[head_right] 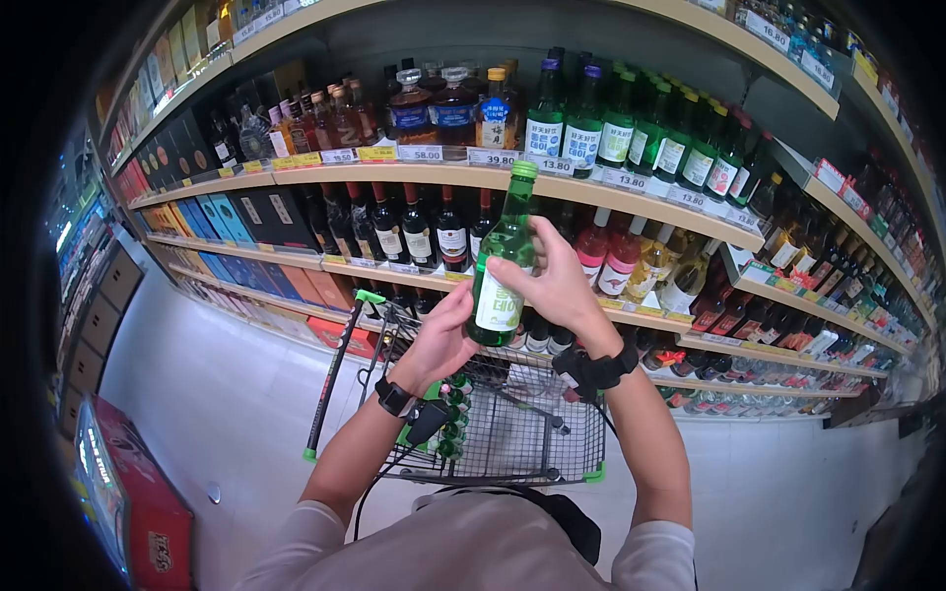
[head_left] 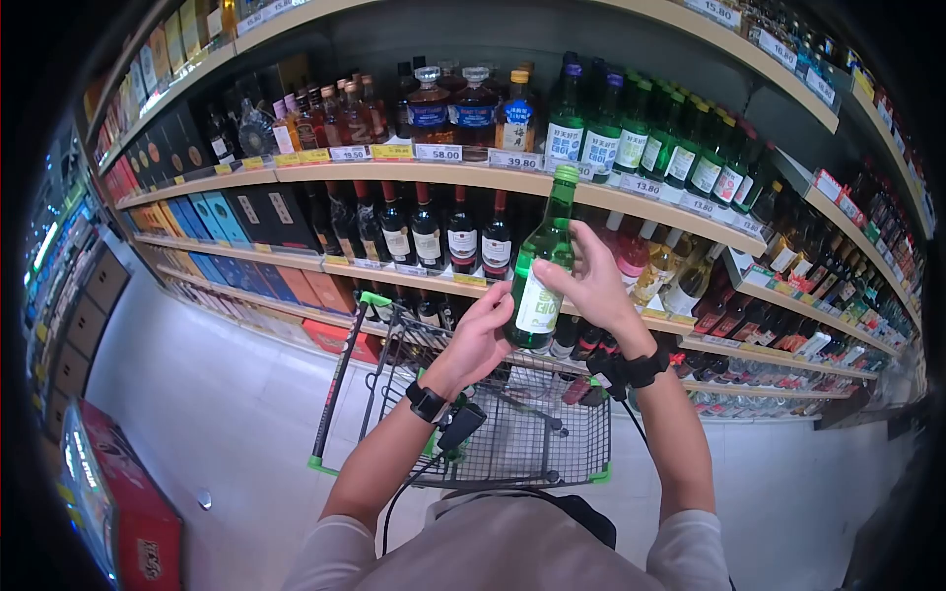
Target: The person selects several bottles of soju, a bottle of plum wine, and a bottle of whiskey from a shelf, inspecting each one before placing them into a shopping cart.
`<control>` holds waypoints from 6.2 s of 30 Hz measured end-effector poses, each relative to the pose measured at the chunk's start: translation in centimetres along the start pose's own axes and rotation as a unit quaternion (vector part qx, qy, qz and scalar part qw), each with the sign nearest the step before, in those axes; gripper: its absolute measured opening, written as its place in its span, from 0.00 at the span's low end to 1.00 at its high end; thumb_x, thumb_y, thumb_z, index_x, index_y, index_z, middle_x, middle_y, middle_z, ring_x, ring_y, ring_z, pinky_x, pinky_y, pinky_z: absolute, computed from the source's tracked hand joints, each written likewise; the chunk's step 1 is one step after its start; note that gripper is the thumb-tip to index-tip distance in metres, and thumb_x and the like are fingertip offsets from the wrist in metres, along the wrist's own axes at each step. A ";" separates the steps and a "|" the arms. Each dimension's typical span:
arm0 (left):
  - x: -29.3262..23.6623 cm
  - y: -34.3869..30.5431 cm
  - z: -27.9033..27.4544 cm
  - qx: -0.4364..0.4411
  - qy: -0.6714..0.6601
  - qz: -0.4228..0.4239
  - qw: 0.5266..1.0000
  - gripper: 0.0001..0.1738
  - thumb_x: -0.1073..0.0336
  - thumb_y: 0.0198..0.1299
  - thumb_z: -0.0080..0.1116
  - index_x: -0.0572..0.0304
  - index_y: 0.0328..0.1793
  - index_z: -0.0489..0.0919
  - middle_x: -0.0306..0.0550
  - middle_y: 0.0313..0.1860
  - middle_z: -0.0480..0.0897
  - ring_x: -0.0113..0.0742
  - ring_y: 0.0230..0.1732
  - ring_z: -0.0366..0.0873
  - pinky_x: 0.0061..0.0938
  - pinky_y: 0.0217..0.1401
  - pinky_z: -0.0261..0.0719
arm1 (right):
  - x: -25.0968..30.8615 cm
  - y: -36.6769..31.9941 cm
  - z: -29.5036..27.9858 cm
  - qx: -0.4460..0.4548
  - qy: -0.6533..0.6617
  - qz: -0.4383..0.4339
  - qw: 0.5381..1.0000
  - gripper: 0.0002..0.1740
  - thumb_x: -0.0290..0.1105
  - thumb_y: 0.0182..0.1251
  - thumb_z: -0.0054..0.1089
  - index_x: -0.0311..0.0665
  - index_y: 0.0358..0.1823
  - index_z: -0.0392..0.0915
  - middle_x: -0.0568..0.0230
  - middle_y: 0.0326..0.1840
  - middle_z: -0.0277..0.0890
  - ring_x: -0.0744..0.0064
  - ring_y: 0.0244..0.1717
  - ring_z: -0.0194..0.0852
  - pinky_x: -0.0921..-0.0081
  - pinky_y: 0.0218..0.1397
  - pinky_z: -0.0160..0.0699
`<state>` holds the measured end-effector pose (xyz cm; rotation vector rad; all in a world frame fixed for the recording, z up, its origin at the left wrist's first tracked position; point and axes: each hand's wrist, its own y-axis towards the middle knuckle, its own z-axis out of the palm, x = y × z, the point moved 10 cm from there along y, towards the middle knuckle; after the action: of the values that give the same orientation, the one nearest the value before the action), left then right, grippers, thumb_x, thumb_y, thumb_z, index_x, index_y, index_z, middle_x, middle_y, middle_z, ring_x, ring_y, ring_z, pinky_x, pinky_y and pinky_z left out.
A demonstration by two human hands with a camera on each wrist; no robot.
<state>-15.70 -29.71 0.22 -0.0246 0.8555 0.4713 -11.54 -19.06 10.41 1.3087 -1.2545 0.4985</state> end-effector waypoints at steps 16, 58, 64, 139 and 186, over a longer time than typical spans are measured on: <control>-0.2 -0.7 3.1 0.066 -0.164 -0.039 0.984 0.34 0.44 0.81 0.27 0.63 0.78 0.59 0.68 0.65 0.75 0.64 0.56 0.83 0.49 0.57 0.87 | -0.6 1.5 1.0 0.093 0.251 0.079 0.960 0.24 0.43 0.82 0.46 0.37 0.70 0.67 0.66 0.62 0.75 0.75 0.61 0.74 0.70 0.66 0.72; -6.6 -9.2 0.1 0.094 -0.216 -0.032 0.971 0.38 0.40 0.79 0.26 0.61 0.81 0.60 0.64 0.68 0.74 0.55 0.56 0.83 0.50 0.56 0.85 | 7.0 3.0 10.7 0.025 0.102 0.096 0.990 0.16 0.43 0.79 0.54 0.40 0.54 0.77 0.76 0.43 0.78 0.88 0.41 0.73 0.84 0.44 0.72; -7.3 -9.8 0.0 0.124 -0.253 -0.044 0.959 0.38 0.40 0.79 0.25 0.60 0.81 0.61 0.65 0.68 0.74 0.55 0.56 0.83 0.49 0.54 0.85 | 6.4 3.2 11.1 0.027 0.087 0.107 0.990 0.15 0.43 0.80 0.52 0.41 0.55 0.76 0.76 0.44 0.79 0.88 0.40 0.77 0.85 0.45 0.74; 9.6 -34.7 -30.1 -0.464 -0.285 -0.118 0.830 0.10 0.65 0.66 0.58 0.55 0.51 0.76 0.49 0.46 0.82 0.41 0.41 0.82 0.33 0.46 0.79 | -31.0 -24.6 22.6 0.222 -0.165 0.273 0.921 0.17 0.28 0.55 0.76 0.37 0.42 0.77 0.56 0.36 0.81 0.57 0.41 0.82 0.64 0.47 0.78; 3.9 -40.5 -30.1 -0.514 -0.093 -0.105 0.846 0.09 0.60 0.71 0.56 0.52 0.53 0.76 0.40 0.46 0.80 0.33 0.44 0.78 0.30 0.50 0.77 | -53.5 -38.8 37.0 0.410 -0.024 0.517 0.751 0.37 0.25 0.52 0.71 0.36 0.68 0.75 0.46 0.64 0.78 0.60 0.53 0.83 0.67 0.49 0.86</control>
<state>-18.64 -70.73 -29.25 -1.0410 0.3171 0.6658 -10.39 -43.90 -61.10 1.1633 -1.8502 2.0025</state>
